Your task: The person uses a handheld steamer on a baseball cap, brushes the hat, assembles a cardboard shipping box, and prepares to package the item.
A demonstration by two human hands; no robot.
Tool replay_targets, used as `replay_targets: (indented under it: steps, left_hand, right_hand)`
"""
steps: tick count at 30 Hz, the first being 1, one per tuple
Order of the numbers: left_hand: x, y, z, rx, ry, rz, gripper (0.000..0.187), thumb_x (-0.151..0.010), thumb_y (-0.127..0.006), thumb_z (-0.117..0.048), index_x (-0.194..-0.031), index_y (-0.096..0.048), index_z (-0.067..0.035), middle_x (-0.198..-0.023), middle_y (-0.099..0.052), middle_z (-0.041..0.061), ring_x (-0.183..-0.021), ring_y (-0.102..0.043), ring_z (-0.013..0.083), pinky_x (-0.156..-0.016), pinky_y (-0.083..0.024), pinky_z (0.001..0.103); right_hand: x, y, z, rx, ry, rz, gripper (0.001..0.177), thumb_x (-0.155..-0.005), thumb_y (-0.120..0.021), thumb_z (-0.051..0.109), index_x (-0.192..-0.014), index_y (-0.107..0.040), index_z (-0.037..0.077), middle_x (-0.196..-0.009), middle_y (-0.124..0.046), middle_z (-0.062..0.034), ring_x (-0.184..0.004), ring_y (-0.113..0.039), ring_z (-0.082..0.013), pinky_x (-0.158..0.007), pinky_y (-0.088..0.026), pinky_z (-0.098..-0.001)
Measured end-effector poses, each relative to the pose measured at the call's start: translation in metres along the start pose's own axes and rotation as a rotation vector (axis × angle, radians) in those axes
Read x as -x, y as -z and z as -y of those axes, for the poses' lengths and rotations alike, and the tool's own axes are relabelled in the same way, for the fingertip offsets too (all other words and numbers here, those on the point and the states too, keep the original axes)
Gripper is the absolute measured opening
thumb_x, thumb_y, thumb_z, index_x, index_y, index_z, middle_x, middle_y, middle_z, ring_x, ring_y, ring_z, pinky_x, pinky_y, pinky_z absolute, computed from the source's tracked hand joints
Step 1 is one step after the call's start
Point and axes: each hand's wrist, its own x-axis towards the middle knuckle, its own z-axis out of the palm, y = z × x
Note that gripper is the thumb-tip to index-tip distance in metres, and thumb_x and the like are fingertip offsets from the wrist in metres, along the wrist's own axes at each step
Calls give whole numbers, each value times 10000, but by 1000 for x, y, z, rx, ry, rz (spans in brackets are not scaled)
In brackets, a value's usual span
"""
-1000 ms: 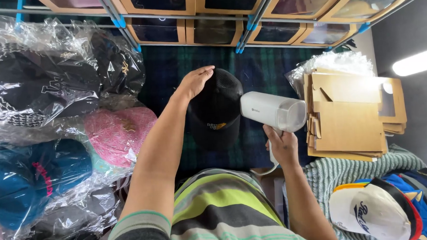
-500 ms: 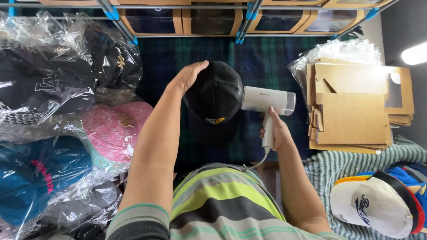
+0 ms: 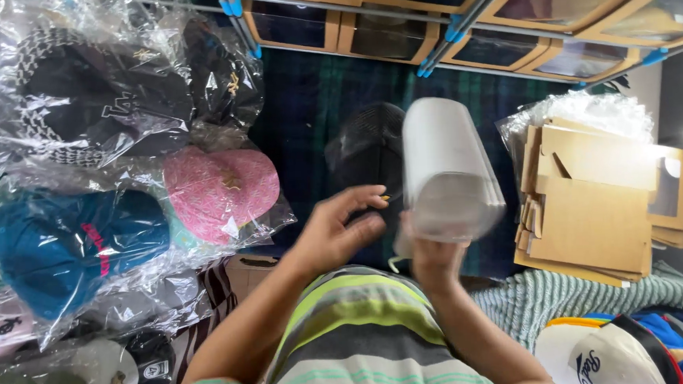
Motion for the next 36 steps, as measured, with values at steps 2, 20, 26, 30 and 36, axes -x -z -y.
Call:
replay_targets:
  steps: [2,20,26,30,36]
  left_hand:
    - [4,1,-13,-42,19,16,236,-866,-785,-159,-1055,-743,-24,-1112,-741,193,-1053,-707,328,-898,-526,468]
    - [-93,214,202,356,651,-581,413,-736,-808,-313,-1007,-631,-55,-690,-674,179,-471,-661,324,-444,-590,471]
    - [-93,229,235,283,667,-623,437,-735,-825,-290,-1016,-590,-52,-685,-671,192,-484,-677,332,-444,-586,482]
    - [-89,237,252,-19,593,-587,643,-811,-824,-414,-1198,-530,7,-809,-662,232,-642,-737,359,-568,-651,546]
    - [-66,211,236,-877,613,-760,579,-904,-786,-484,-1244,-604,-52,-1149,-678,244,-1114,-665,452,-992,-526,558]
  right_hand:
    - [-58,4,38,-577,-336,50,514,-765,-914,305,-1157,-679,69,-1178,-550,-239,-1081,-548,-455,-1022,-439,-555]
    - [6,9,11,-1363,-1303,778,300,-963,-709,138,-1241,-704,25,-1157,-699,-222,-906,-763,-321,-708,-643,-388]
    - [66,9,-31,-990,-1521,693,238,-982,-651,86,-1180,-714,-32,-999,-710,-238,-810,-730,-273,-626,-609,-329]
    - [118,-26,-49,-504,-1294,692,280,-924,-714,202,-1173,-725,74,-1019,-645,-128,-911,-683,-324,-786,-578,-425]
    - [180,-88,-59,-149,-1017,983,570,-880,-741,449,-1362,-648,159,-1224,-618,-144,-1110,-609,-422,-865,-578,-582]
